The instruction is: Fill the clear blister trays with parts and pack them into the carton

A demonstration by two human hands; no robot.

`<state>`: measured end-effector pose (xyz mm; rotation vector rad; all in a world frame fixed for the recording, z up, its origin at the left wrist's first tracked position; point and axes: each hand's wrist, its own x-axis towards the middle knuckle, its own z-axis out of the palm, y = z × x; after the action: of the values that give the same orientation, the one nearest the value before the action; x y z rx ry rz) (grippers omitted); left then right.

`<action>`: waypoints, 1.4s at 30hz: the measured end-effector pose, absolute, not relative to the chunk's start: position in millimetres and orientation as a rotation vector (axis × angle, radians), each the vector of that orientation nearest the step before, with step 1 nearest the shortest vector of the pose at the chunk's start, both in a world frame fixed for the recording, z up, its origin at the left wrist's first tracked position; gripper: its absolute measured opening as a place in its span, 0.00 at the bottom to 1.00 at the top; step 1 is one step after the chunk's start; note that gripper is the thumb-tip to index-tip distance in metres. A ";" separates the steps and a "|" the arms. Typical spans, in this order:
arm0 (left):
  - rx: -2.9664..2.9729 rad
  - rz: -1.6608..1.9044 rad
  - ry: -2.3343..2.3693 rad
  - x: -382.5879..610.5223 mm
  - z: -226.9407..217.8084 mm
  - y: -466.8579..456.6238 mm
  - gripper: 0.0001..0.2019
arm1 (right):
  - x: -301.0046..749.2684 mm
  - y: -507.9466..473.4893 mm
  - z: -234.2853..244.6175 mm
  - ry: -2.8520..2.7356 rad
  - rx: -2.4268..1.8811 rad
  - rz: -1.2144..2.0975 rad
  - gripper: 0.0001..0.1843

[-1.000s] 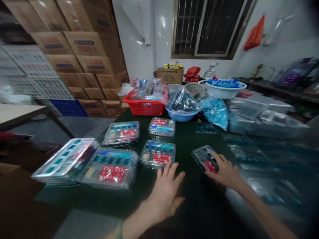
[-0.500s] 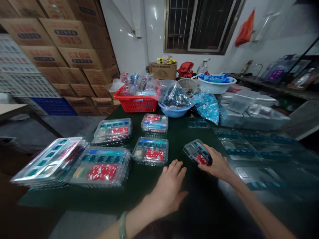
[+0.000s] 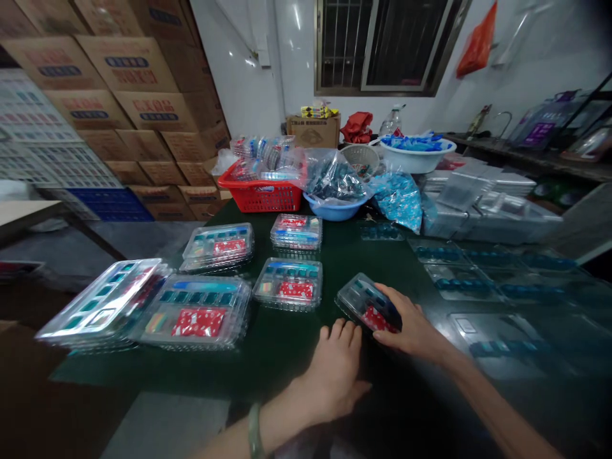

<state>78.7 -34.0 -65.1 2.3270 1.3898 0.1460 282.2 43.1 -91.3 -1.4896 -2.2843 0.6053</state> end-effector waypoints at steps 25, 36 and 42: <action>2.411 0.255 1.486 83.0 -68.2 -32.1 0.29 | 301.4 53.6 -75.6 -1.879 -1.435 0.930 0.42; 2.027 1.351 1.651 11.2 -91.6 -61.3 0.21 | 253.1 -46.8 -52.7 -2.431 -1.404 0.968 0.48; 2.301 1.441 1.559 -24.9 -52.8 -60.5 0.20 | 208.8 -24.9 -124.3 -2.546 -1.492 0.582 0.27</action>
<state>-24.9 -60.5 -52.8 2.3010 1.5591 1.4408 208.8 -24.9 -124.3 -1.4919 -2.5463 0.5819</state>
